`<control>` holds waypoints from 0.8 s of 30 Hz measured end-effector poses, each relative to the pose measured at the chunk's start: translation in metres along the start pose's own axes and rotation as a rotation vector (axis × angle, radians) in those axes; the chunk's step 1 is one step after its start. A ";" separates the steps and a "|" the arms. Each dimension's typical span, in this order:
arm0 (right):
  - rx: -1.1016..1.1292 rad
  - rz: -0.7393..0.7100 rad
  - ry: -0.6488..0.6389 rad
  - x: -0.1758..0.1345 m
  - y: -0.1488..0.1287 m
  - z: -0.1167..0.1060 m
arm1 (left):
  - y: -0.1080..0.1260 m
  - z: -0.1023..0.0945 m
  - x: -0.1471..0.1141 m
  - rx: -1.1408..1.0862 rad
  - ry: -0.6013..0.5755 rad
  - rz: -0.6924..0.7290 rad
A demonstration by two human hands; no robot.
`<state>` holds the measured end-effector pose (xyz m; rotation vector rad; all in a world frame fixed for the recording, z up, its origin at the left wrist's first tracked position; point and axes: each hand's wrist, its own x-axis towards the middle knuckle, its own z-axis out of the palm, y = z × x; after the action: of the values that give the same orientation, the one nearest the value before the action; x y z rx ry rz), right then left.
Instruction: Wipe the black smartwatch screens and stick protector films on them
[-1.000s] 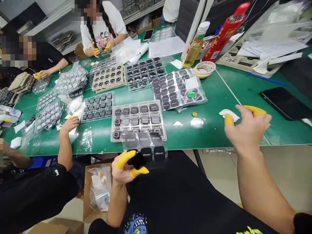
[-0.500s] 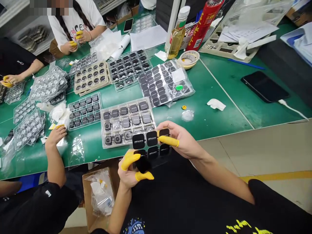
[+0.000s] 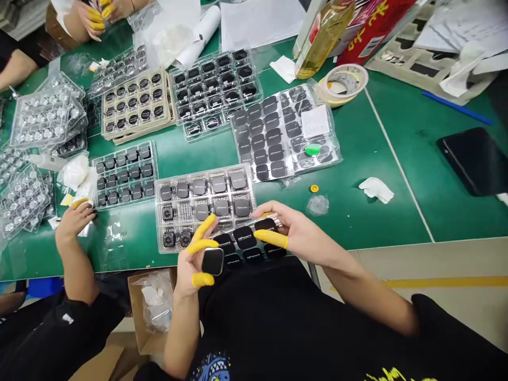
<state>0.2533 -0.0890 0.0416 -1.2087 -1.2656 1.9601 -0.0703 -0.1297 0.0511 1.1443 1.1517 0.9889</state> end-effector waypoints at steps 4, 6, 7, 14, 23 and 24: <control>0.040 0.028 0.025 0.007 0.007 0.007 | -0.039 0.056 -0.012 -0.056 -0.001 -0.088; 0.035 0.013 0.052 0.009 0.010 0.007 | -0.044 0.054 -0.013 -0.149 -0.004 -0.150; 0.027 -0.001 0.058 0.010 0.011 0.007 | -0.044 0.051 -0.013 -0.201 -0.004 -0.175; -0.071 -0.110 0.075 0.027 0.015 0.006 | -0.041 0.037 -0.018 -0.298 0.081 -0.162; -0.070 -0.062 0.126 0.045 -0.001 0.027 | -0.041 0.032 -0.024 -0.235 0.112 -0.039; -0.065 -0.058 0.116 0.045 -0.001 0.030 | -0.043 0.032 -0.027 -0.233 0.125 -0.033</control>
<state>0.2054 -0.0671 0.0295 -1.2832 -1.2986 1.7935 -0.0425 -0.1673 0.0144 0.8855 1.1171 1.1498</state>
